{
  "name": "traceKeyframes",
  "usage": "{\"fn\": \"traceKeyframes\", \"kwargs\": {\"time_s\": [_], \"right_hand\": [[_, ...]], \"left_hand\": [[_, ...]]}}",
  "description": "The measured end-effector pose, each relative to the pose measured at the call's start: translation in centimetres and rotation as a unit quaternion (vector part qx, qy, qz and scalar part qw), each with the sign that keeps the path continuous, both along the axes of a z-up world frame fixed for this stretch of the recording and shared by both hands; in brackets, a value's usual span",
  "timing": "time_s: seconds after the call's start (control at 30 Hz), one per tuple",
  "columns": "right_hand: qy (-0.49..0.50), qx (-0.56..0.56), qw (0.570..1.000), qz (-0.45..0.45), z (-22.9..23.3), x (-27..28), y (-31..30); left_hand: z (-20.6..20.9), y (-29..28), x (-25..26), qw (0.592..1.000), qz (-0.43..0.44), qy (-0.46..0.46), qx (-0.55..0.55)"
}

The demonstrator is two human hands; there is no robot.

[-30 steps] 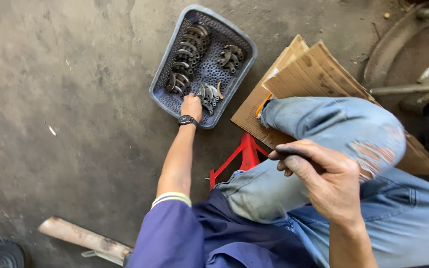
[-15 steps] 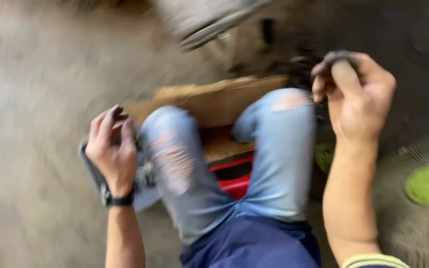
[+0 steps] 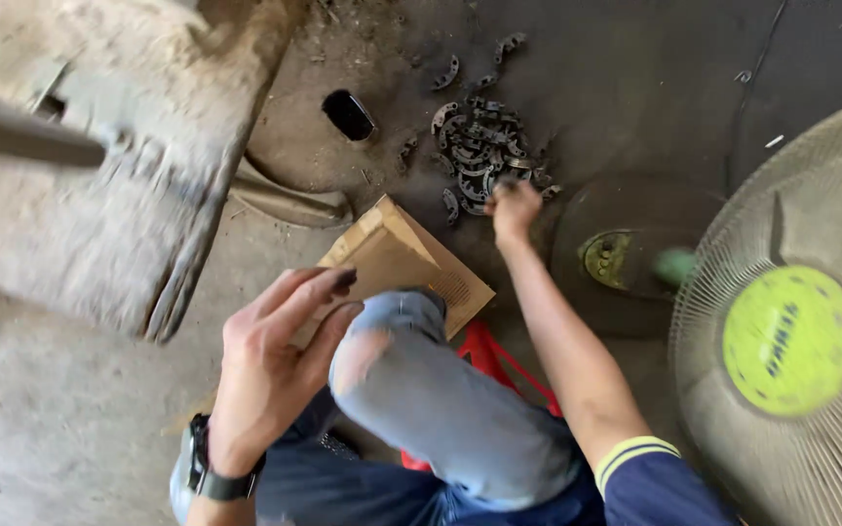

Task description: The person sits on a low stool and repeatedly picks up small metal parts from a plastic basket. They press the parts against a rotating grinding wheel to smooth the edges, then place the finished parts into a cardboard box on their lap.

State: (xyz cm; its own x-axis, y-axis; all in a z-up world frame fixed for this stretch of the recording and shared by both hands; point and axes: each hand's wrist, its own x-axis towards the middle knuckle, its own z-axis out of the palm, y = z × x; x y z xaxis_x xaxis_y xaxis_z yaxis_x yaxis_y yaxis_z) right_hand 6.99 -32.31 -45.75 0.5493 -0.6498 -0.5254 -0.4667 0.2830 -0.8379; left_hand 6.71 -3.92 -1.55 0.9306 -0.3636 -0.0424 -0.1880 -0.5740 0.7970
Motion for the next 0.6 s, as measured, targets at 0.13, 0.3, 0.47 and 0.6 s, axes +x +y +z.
{"fn": "traceKeyframes", "kwargs": {"time_s": [0.13,0.3,0.47,0.6], "right_hand": [[0.075,-0.042,0.995,0.051,-9.7,-1.1,2.9],[0.095,-0.374,0.885,0.26,-11.7,0.5,5.7],[0.037,-0.464,0.817,0.34,-9.9,7.5,7.3],[0.147,-0.374,0.81,0.428,-8.4,13.9,9.8]], "left_hand": [[-1.9,-0.1,3.5,0.996,-0.014,0.081,0.028],[-4.4,0.9,5.6,0.99,-0.028,0.129,0.04],[-6.7,2.3,6.1,0.985,-0.034,0.159,0.054],[-8.5,3.9,6.3,0.988,-0.057,0.14,0.044]]}}
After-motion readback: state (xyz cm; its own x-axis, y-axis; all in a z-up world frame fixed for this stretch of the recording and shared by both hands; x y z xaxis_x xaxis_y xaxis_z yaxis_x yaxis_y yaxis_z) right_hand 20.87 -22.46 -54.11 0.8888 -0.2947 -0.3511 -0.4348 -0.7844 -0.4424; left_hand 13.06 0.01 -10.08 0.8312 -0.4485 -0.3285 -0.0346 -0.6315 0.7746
